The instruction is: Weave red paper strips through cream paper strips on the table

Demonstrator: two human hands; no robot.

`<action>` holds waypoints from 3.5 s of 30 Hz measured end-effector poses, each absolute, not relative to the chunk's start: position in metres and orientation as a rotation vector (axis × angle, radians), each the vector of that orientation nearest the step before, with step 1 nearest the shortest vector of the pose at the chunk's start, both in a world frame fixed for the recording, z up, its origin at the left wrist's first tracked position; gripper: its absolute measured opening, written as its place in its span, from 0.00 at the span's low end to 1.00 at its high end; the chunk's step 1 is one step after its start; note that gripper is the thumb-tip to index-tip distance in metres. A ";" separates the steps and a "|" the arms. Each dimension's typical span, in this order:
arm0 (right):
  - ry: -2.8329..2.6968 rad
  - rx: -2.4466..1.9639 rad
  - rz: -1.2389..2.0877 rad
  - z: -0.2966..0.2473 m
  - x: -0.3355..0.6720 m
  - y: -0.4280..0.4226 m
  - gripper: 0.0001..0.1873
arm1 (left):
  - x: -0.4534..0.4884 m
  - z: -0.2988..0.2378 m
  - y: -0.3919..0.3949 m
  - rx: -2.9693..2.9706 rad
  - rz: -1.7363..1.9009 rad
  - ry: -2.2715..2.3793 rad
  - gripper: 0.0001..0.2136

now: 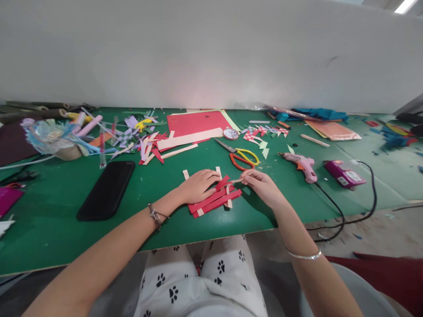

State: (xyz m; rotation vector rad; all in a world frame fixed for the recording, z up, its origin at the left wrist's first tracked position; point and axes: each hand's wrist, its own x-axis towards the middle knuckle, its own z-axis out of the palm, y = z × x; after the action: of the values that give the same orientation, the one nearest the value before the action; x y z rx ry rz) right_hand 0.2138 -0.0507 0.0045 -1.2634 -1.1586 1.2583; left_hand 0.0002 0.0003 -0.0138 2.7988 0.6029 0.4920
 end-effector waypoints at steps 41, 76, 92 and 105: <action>-1.215 -1.293 1.190 0.009 0.210 -0.052 0.09 | 0.001 -0.011 0.002 2.775 0.498 0.557 0.06; -2.397 -1.470 0.206 0.008 0.188 -0.083 0.20 | 0.001 0.016 -0.014 2.726 0.397 0.710 0.18; -2.430 -1.633 0.207 -0.002 0.186 -0.087 0.22 | 0.018 -0.011 -0.051 2.758 0.214 1.083 0.33; -2.423 -1.654 0.190 -0.005 0.187 -0.088 0.22 | 0.018 -0.005 -0.056 2.757 0.155 1.204 0.33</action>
State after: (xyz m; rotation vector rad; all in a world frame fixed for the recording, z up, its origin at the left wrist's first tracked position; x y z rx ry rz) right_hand 0.1867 -0.0883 -0.0051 -1.6542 -2.4226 0.1903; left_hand 0.0176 -0.0563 -0.0055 2.7575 1.2040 0.1546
